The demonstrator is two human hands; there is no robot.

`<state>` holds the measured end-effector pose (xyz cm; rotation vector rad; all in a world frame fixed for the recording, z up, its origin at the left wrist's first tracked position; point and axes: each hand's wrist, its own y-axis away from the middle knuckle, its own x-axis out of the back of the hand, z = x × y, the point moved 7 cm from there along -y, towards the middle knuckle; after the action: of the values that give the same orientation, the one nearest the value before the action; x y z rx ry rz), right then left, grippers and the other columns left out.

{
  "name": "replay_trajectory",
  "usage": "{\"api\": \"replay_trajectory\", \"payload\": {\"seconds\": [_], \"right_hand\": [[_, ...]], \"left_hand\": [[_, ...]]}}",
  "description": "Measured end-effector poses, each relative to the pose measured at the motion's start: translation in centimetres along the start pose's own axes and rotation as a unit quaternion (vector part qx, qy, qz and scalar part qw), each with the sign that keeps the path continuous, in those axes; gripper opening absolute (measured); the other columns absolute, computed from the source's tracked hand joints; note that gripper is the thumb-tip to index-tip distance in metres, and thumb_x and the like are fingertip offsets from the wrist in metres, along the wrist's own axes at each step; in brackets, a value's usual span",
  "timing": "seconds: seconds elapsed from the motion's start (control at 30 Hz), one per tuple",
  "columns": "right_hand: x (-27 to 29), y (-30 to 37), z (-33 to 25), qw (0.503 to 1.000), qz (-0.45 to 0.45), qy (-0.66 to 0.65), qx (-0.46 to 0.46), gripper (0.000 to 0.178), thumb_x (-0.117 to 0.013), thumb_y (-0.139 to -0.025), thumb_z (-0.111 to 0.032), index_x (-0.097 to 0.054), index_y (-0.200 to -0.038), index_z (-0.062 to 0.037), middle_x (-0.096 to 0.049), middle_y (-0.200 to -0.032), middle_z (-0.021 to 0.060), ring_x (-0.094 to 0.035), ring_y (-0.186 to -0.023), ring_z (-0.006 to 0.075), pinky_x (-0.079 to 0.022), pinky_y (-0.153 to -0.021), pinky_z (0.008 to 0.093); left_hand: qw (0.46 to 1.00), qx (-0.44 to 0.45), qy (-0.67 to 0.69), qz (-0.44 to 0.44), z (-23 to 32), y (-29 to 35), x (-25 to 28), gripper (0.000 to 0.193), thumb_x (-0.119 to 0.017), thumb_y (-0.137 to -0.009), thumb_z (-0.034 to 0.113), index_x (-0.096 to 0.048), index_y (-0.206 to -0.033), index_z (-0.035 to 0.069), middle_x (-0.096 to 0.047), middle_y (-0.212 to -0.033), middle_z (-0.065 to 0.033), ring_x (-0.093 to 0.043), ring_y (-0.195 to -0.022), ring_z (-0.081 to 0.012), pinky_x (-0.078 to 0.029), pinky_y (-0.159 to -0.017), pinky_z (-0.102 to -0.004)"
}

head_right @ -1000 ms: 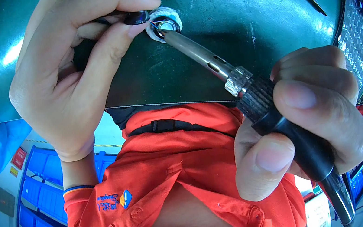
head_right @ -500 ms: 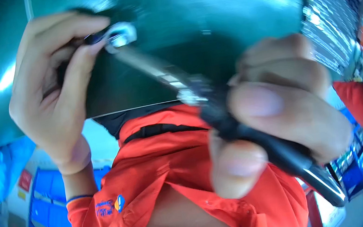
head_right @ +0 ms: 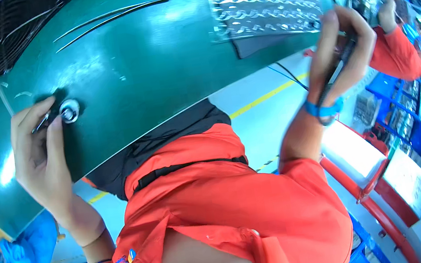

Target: Soldering components onto a circular electronic part at a factory workbench.

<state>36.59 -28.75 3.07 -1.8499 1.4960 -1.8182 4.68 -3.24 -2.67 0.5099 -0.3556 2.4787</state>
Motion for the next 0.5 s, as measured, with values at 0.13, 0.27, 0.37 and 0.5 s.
{"api": "replay_trajectory", "payload": {"seconds": [0.13, 0.27, 0.37, 0.5], "right_hand": [[0.3, 0.1, 5.2, 0.986, -0.137, 0.020, -0.093, 0.027, -0.076, -0.094, -0.005, -0.067, -0.119, -0.0047, -0.073, -0.098, 0.0052, -0.069, -0.088, 0.0147, -0.056, -0.078, 0.0283], [-0.5, 0.8, 8.4, 0.970, -0.207, -0.010, -0.127, 0.031, -0.072, -0.096, -0.004, -0.064, -0.126, -0.0035, -0.074, -0.110, 0.0102, -0.071, -0.095, 0.0158, -0.062, -0.076, 0.0280], [-0.1, 0.5, 9.6, 0.971, -0.209, 0.019, -0.113, 0.030, -0.070, -0.098, -0.005, -0.065, -0.127, -0.0052, -0.074, -0.110, 0.0104, -0.071, -0.096, 0.0154, -0.064, -0.074, 0.0285], [0.8, -0.8, 5.1, 0.991, -0.124, 0.000, -0.042, 0.026, -0.074, -0.095, -0.002, -0.065, -0.119, -0.0005, -0.075, -0.103, 0.0131, -0.073, -0.089, 0.0177, -0.062, -0.070, 0.0272]], "left_hand": [[0.995, -0.042, -0.076, -0.057, 0.6, -0.2, 0.1, 0.024, -0.072, -0.088, -0.007, -0.076, -0.111, 0.000, -0.067, -0.108, -0.0106, -0.066, -0.092, -0.0149, -0.054, -0.076, -0.0232], [0.997, -0.044, -0.046, -0.051, 0.7, -0.9, -0.5, 0.025, -0.073, -0.084, -0.006, -0.078, -0.107, 0.003, -0.069, -0.102, -0.0086, -0.064, -0.085, -0.0134, -0.052, -0.069, -0.0227], [0.997, -0.058, -0.037, -0.042, 0.9, -0.9, -0.9, 0.025, -0.072, -0.084, -0.007, -0.079, -0.106, 0.004, -0.068, -0.100, -0.0077, -0.063, -0.082, -0.0121, -0.051, -0.066, -0.0229], [0.990, -0.112, -0.055, -0.065, 1.4, -1.2, -1.1, 0.023, -0.071, -0.080, -0.009, -0.079, -0.099, 0.004, -0.065, -0.096, -0.0071, -0.061, -0.078, -0.0120, -0.050, -0.065, -0.0232]]}}
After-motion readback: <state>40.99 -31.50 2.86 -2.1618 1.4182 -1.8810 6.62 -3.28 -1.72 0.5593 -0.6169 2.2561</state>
